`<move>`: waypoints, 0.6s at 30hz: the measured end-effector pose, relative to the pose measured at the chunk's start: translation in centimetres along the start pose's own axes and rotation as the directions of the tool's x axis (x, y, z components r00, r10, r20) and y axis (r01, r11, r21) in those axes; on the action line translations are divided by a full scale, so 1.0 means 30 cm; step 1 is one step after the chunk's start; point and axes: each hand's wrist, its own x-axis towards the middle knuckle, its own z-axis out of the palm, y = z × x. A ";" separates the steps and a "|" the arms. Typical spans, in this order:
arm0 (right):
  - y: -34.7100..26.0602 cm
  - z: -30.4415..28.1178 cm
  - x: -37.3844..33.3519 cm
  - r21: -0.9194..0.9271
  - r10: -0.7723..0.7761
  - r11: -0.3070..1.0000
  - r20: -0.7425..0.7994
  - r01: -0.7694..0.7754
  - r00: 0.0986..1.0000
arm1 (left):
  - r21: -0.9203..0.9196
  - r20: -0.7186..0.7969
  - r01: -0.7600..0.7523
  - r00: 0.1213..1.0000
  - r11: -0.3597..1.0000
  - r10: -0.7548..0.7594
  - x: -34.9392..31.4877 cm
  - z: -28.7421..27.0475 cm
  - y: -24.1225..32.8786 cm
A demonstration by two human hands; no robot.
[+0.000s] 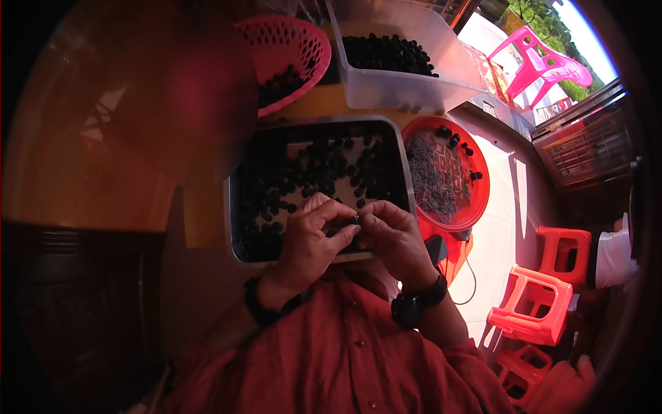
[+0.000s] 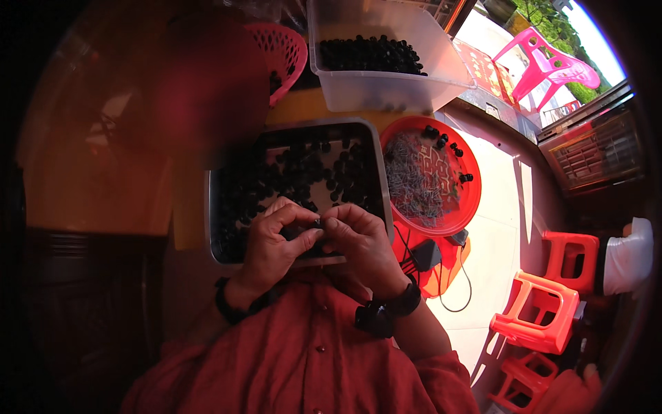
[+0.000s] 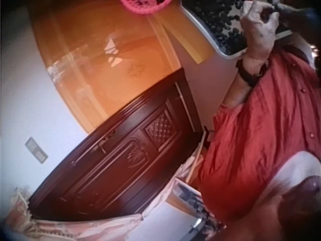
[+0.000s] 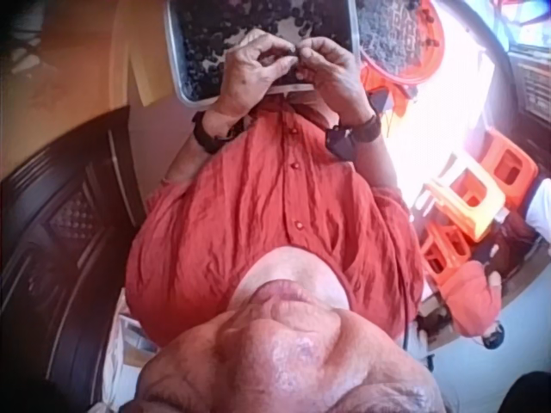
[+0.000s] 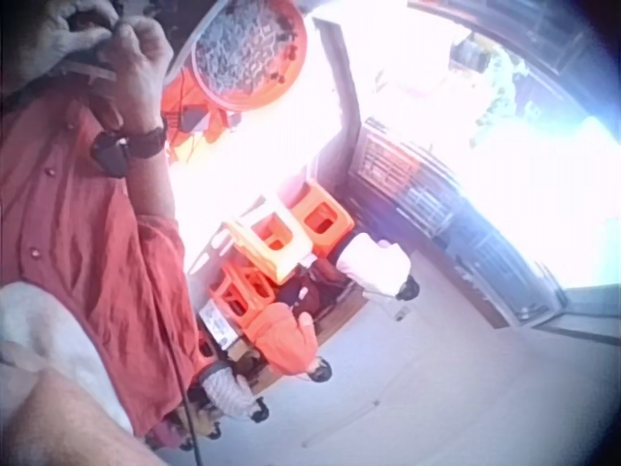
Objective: Inspecting and sorting small black plastic or rubber components from a large tray into separate containers.
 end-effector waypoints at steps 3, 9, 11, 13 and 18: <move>0.010 -0.012 0.007 0.228 0.040 0.973 0.023 -0.045 0.999 | -0.034 0.038 -0.016 0.999 0.999 0.017 0.020 -0.003 -0.002; 0.009 -0.060 0.016 0.494 -0.001 0.869 0.040 -0.019 0.999 | -0.052 0.104 0.118 0.988 0.992 -0.112 0.088 -0.027 0.007; -0.020 -0.075 0.011 0.509 -0.048 0.860 0.016 0.033 0.999 | 0.218 0.103 0.033 0.993 0.975 -0.056 0.097 -0.035 -0.035; -0.020 -0.085 0.002 0.489 -0.038 0.871 -0.015 0.040 0.999 | 0.324 0.124 -0.055 0.992 0.944 0.016 0.088 -0.018 -0.062; 0.011 -0.099 0.002 0.466 -0.009 0.884 -0.036 0.025 0.999 | 0.608 0.203 -0.014 0.969 0.794 -0.138 0.084 0.038 -0.057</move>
